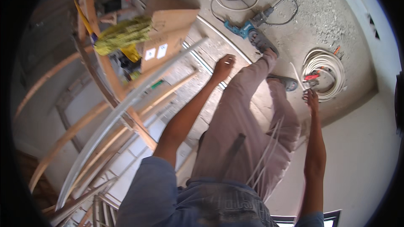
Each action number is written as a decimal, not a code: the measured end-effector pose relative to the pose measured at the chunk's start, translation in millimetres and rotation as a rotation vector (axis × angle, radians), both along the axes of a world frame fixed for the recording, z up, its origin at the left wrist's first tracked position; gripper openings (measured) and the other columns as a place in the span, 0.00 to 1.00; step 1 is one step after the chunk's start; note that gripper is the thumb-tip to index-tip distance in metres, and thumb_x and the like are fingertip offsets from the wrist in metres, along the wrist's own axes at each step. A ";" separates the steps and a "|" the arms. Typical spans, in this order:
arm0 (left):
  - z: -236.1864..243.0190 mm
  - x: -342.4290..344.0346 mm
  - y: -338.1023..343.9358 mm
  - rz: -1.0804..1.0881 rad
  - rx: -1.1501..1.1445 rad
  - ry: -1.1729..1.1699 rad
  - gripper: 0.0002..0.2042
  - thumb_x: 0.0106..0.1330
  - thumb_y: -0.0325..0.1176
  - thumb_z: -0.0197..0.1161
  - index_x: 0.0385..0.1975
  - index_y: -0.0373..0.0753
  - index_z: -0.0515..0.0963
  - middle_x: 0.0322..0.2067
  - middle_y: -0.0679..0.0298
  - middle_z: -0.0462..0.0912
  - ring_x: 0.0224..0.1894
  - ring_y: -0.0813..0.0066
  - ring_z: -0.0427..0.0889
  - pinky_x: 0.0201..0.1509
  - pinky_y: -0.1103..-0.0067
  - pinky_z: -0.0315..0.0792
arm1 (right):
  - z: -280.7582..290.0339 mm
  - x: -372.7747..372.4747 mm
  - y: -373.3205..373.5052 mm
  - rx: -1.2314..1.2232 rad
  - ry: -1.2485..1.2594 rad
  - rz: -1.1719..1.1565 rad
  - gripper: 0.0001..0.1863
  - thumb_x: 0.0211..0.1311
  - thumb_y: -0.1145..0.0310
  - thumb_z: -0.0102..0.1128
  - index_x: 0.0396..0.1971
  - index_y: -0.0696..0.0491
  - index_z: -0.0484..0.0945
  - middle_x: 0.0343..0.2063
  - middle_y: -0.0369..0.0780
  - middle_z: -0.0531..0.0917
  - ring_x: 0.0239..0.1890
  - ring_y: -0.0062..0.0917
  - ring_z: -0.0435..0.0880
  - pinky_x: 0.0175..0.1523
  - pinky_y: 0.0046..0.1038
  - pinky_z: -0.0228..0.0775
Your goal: The person prepares electrical wiring in a ceiling gap by using a utility knife to strip insulation and pliers to bend the wires.
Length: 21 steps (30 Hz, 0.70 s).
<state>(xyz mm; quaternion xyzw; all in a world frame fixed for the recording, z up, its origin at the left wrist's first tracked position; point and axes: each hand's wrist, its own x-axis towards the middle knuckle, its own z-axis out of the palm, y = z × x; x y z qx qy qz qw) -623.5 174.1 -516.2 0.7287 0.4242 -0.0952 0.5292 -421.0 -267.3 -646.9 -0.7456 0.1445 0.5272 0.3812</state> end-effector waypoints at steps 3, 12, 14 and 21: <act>20.2 -17.6 20.1 0.112 0.000 0.055 0.13 0.73 0.38 0.54 0.46 0.35 0.77 0.32 0.63 0.82 0.35 0.77 0.82 0.39 0.79 0.75 | 1.3 28.5 60.1 0.006 -0.067 0.159 0.17 0.72 0.53 0.49 0.46 0.51 0.76 0.29 0.35 0.83 0.26 0.15 0.78 0.25 0.19 0.67; 42.1 -28.2 -43.5 -0.102 -0.306 0.555 0.47 0.54 0.57 0.67 0.70 0.45 0.52 0.59 0.39 0.66 0.60 0.38 0.70 0.62 0.58 0.68 | -28.2 73.0 168.2 0.007 -0.225 0.506 0.16 0.69 0.59 0.50 0.40 0.56 0.79 0.25 0.42 0.84 0.28 0.26 0.84 0.36 0.29 0.74; 39.6 -30.9 -34.8 0.018 -0.275 0.511 0.41 0.57 0.55 0.64 0.69 0.48 0.55 0.55 0.40 0.70 0.55 0.38 0.74 0.58 0.56 0.71 | -25.3 71.9 209.5 0.030 -0.254 0.606 0.17 0.69 0.58 0.49 0.40 0.57 0.79 0.25 0.43 0.85 0.29 0.31 0.85 0.37 0.32 0.74; -9.3 -75.6 -13.3 0.138 -0.292 0.394 0.27 0.66 0.51 0.58 0.61 0.42 0.69 0.50 0.43 0.78 0.54 0.50 0.78 0.57 0.62 0.72 | 21.0 55.9 273.8 -0.054 -0.251 1.045 0.15 0.61 0.60 0.55 0.39 0.56 0.79 0.36 0.41 0.83 0.36 0.34 0.84 0.41 0.36 0.75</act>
